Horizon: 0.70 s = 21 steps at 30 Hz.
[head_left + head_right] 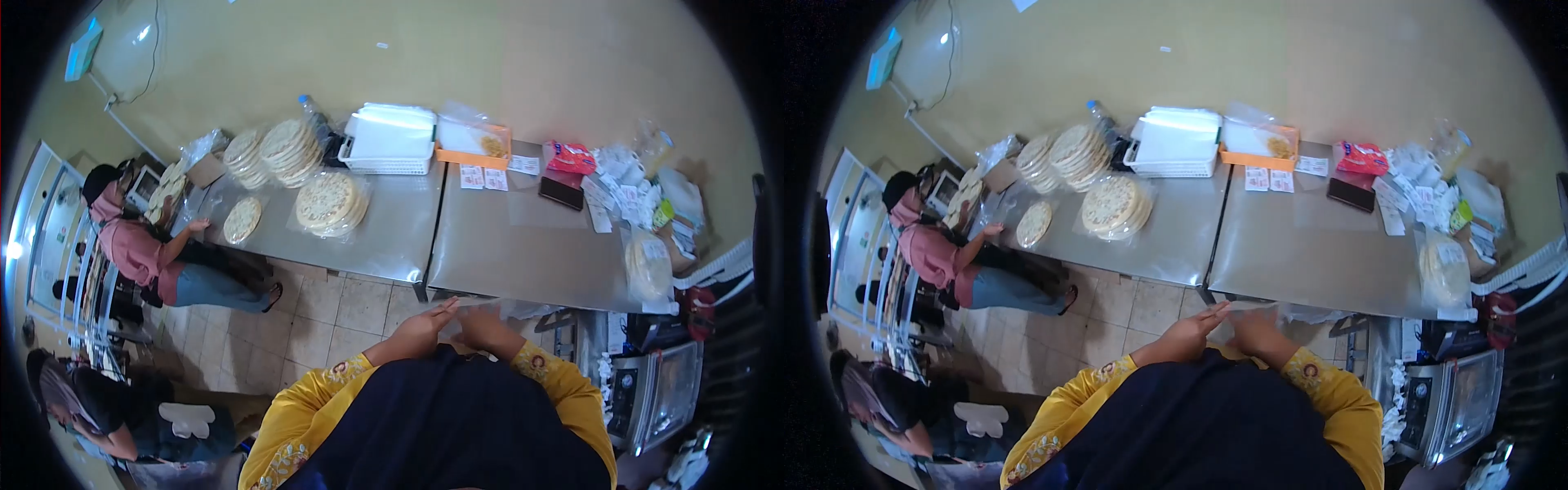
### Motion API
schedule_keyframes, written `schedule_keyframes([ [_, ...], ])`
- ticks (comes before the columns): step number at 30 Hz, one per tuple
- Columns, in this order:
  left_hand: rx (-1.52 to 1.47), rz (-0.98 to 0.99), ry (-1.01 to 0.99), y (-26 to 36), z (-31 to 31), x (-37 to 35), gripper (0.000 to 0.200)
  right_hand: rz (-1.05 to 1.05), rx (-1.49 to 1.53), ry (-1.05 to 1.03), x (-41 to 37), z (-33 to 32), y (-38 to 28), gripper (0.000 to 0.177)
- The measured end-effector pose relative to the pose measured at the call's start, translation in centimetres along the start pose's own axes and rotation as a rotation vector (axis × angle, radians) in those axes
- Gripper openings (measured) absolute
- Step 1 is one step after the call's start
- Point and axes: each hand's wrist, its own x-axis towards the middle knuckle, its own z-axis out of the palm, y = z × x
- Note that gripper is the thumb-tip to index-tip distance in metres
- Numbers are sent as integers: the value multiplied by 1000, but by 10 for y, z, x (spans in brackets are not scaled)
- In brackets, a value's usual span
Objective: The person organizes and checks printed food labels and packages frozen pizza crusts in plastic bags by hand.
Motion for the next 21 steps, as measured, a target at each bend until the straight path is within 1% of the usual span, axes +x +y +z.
schedule_keyframes([
  [1, 24, -10, 23, -7, 0, -3, 69, 30, -43, 167, 8, 19, -2, 42],
  [3, 29, -39, 102, -27, -2, -15, 69, -91, 95, 127, 37, 33, 3, 41],
  [4, 31, -53, 138, -34, -7, -24, 69, -232, 274, -92, 52, 32, 8, 40],
  [5, 26, -140, 115, -40, -14, -32, 69, -366, 449, -315, 66, 30, 10, 39],
  [7, 14, -310, 77, -50, -35, -48, 71, -453, 488, -271, 73, -7, -11, 36],
  [8, -25, -342, 99, -60, -40, -57, 71, -498, 507, -253, 78, -23, -22, 35],
  [9, -63, -374, 121, -73, -42, -68, 71, -504, 746, -259, 89, -31, -29, 33],
  [11, -106, -405, 191, -103, -47, -91, 70, -493, 1230, -266, 114, -47, -42, 31],
  [13, -115, -394, 276, -135, -53, -116, 70, -320, 1438, -119, 149, -64, -58, 30],
  [14, -168, -447, 292, -148, -62, -128, 68, -225, 1544, -31, 169, -72, -65, 30],
  [15, -225, -499, 301, -156, -73, -140, 66, -246, 1514, 70, 200, -70, -62, 33],
  [16, -275, -540, 313, -168, -89, -149, 64, -202, 1532, 117, 225, -77, -70, 33],
  [18, -280, -553, 340, -195, -115, -173, 63, -103, 1568, 210, 270, -89, -86, 34],
  [21, -344, -610, 377, -226, -157, -203, 63, 15, 1559, 328, 359, -79, -88, 37],
])
